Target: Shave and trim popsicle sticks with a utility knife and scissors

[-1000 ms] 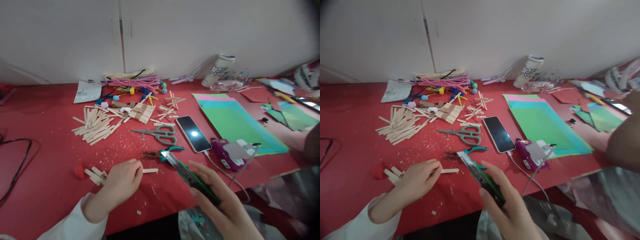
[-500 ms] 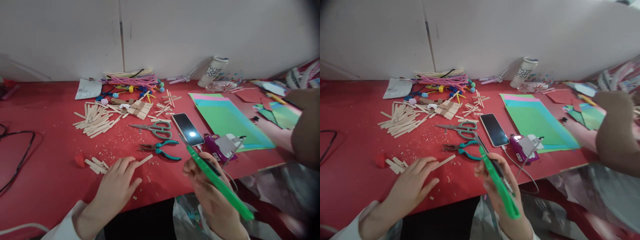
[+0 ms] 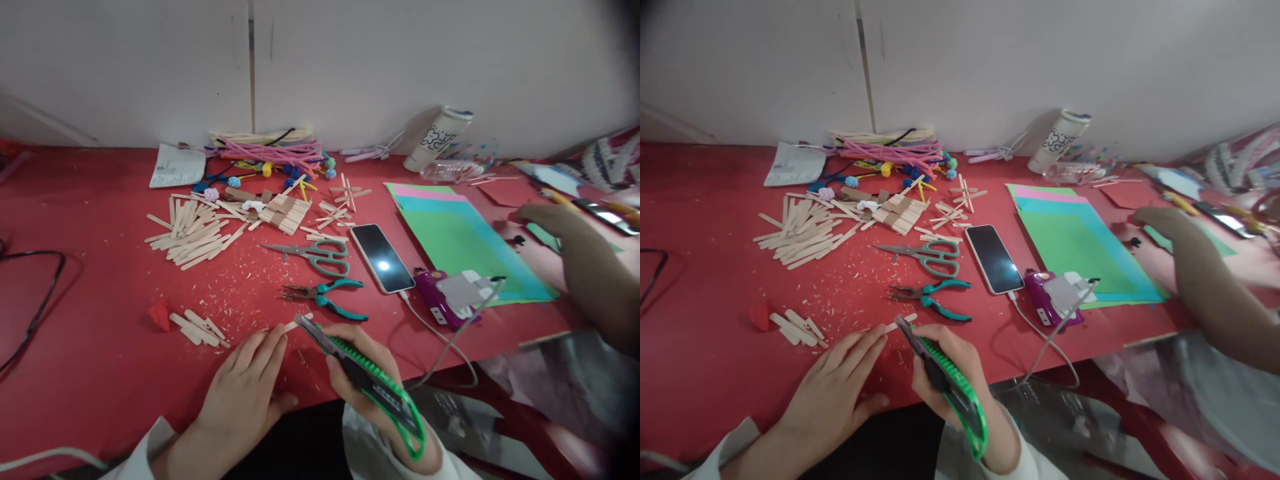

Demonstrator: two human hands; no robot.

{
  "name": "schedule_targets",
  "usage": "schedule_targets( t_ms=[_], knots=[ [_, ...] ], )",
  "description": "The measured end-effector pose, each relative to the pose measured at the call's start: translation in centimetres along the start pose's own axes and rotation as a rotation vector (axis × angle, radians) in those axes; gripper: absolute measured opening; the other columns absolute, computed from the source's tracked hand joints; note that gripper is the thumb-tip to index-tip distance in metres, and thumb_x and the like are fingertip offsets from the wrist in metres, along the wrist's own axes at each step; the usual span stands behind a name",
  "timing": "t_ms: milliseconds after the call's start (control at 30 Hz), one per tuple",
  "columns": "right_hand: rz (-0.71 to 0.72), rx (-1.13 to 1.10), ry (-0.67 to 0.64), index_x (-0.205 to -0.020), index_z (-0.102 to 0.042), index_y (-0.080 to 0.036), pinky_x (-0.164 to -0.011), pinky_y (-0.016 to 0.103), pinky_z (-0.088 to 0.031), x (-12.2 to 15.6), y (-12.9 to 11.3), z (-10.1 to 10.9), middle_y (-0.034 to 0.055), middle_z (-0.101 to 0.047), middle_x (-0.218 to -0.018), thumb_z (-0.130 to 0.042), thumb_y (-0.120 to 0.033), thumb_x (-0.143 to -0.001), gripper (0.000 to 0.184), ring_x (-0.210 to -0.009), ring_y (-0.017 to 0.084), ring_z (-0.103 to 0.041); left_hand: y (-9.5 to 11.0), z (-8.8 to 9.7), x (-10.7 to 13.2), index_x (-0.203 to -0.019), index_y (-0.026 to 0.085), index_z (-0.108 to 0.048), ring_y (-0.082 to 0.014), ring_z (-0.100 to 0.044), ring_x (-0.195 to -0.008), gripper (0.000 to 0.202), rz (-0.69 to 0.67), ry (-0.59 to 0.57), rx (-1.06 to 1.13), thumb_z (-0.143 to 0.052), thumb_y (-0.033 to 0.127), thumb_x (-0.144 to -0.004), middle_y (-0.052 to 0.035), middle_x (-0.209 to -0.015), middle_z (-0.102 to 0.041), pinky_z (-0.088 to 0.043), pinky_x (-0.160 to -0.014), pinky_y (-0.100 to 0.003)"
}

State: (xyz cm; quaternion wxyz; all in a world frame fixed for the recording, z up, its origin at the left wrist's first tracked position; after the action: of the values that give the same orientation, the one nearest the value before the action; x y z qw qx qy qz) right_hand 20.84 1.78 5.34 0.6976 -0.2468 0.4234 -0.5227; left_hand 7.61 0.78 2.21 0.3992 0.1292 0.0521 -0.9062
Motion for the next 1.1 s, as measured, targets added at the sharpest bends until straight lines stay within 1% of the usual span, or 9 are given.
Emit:
schedule_targets(
  t_ms=[100, 200, 300, 433, 633, 800, 933, 1000, 1100],
  knots=[
    [0.016, 0.053, 0.016, -0.098, -0.055, -0.025, -0.060, 0.017, -0.052, 0.0, 0.3, -0.5, -0.0041, -0.066, -0.076, -0.057, -0.008, -0.079, 0.026, -0.058, 0.009, -0.064, 0.0, 0.1, 0.0, -0.122, 0.016, -0.064, -0.0215, -0.063, -0.098, 0.055, 0.019, 0.005, 0.005, -0.059, 0.055, -0.084, -0.0014, -0.128, -0.064, -0.051, -0.083, -0.031],
    [0.026, 0.111, 0.045, -0.090, -0.054, -0.026, -0.059, 0.017, -0.052, -0.1, 0.2, -0.4, -0.0056, -0.066, -0.070, -0.059, -0.010, -0.082, 0.018, -0.057, 0.010, -0.064, 0.0, -0.1, -0.1, -0.120, 0.017, -0.066, -0.0210, -0.063, -0.099, 0.051, 0.011, -0.009, 0.013, -0.058, 0.053, -0.085, -0.0005, -0.127, -0.065, -0.051, -0.082, -0.031],
    [0.017, 0.097, 0.033, -0.097, -0.057, -0.025, -0.065, 0.018, -0.054, -0.5, 0.1, -0.5, -0.0026, -0.072, -0.080, -0.058, -0.015, -0.087, 0.015, -0.066, 0.011, -0.069, -0.1, -0.3, -0.1, -0.122, 0.015, -0.065, -0.0212, -0.062, -0.104, 0.050, -0.007, -0.022, 0.015, -0.056, 0.051, -0.088, -0.0021, -0.127, -0.065, -0.050, -0.085, -0.032],
    [-0.021, 0.015, 0.009, -0.110, -0.059, -0.023, -0.076, 0.020, -0.056, -1.0, 0.8, -1.3, 0.0033, -0.074, -0.097, -0.055, -0.016, -0.089, 0.022, -0.083, 0.014, -0.072, 0.1, -0.6, 0.1, -0.123, 0.013, -0.063, -0.0213, -0.061, -0.106, 0.051, -0.034, -0.023, 0.014, -0.052, 0.051, -0.090, -0.0050, -0.127, -0.065, -0.048, -0.088, -0.032],
    [-0.126, -0.095, 0.007, -0.094, -0.060, -0.022, -0.068, 0.020, -0.055, -0.9, 2.1, -2.3, 0.0009, -0.072, -0.083, -0.058, -0.017, -0.086, 0.009, -0.071, 0.013, -0.069, 0.7, -1.4, 0.8, -0.124, 0.011, -0.062, -0.0226, -0.060, -0.111, 0.056, -0.038, -0.042, 0.005, -0.048, 0.054, -0.091, -0.0103, -0.130, -0.062, -0.046, -0.093, -0.031],
    [-0.226, -0.087, -0.069, -0.097, -0.062, -0.021, -0.069, 0.021, -0.056, -0.4, 2.9, -3.1, 0.0025, -0.073, -0.089, -0.056, -0.019, -0.088, 0.012, -0.080, 0.015, -0.071, 1.1, -1.5, 0.9, -0.125, 0.011, -0.061, -0.0232, -0.057, -0.116, 0.059, -0.058, -0.049, 0.021, -0.047, 0.056, -0.091, -0.0119, -0.133, -0.060, -0.045, -0.095, -0.031],
    [-0.199, -0.043, 0.032, -0.091, -0.062, -0.021, -0.064, 0.022, -0.057, -0.2, 3.3, -2.7, 0.0020, -0.073, -0.082, -0.055, -0.015, -0.083, 0.013, -0.071, 0.015, -0.071, 1.1, -1.4, 0.7, -0.128, 0.012, -0.059, -0.0235, -0.057, -0.115, 0.064, -0.053, -0.046, 0.021, -0.046, 0.060, -0.089, -0.0110, -0.133, -0.060, -0.044, -0.094, -0.032],
    [-0.169, -0.013, 0.078, -0.090, -0.061, -0.022, -0.064, 0.022, -0.057, -0.3, 3.2, -2.6, 0.0013, -0.073, -0.080, -0.055, -0.013, -0.080, 0.015, -0.068, 0.014, -0.071, 1.1, -1.1, 0.5, -0.124, 0.011, -0.062, -0.0237, -0.058, -0.113, 0.064, -0.058, -0.028, 0.013, -0.046, 0.061, -0.089, -0.0112, -0.131, -0.062, -0.044, -0.093, -0.032],
    [-0.138, -0.006, 0.090, -0.089, -0.061, -0.022, -0.067, 0.023, -0.057, -0.5, 2.8, -2.6, 0.0009, -0.073, -0.080, -0.054, -0.011, -0.079, 0.016, -0.069, 0.014, -0.071, 1.2, -0.5, 0.3, -0.119, 0.010, -0.066, -0.0237, -0.059, -0.110, 0.062, -0.060, 0.013, 0.001, -0.044, 0.060, -0.090, -0.0117, -0.128, -0.064, -0.043, -0.092, -0.033]
  ],
)
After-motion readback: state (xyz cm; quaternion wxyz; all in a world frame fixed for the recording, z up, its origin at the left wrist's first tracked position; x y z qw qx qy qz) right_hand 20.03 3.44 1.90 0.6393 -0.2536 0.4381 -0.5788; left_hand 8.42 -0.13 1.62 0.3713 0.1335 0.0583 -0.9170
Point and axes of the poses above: each hand's wrist, its own x-axis away from the middle knuckle, its own z-axis out of the back of the hand, y = z × x, the point moved 10 cm from there along -x, towards the middle knuckle
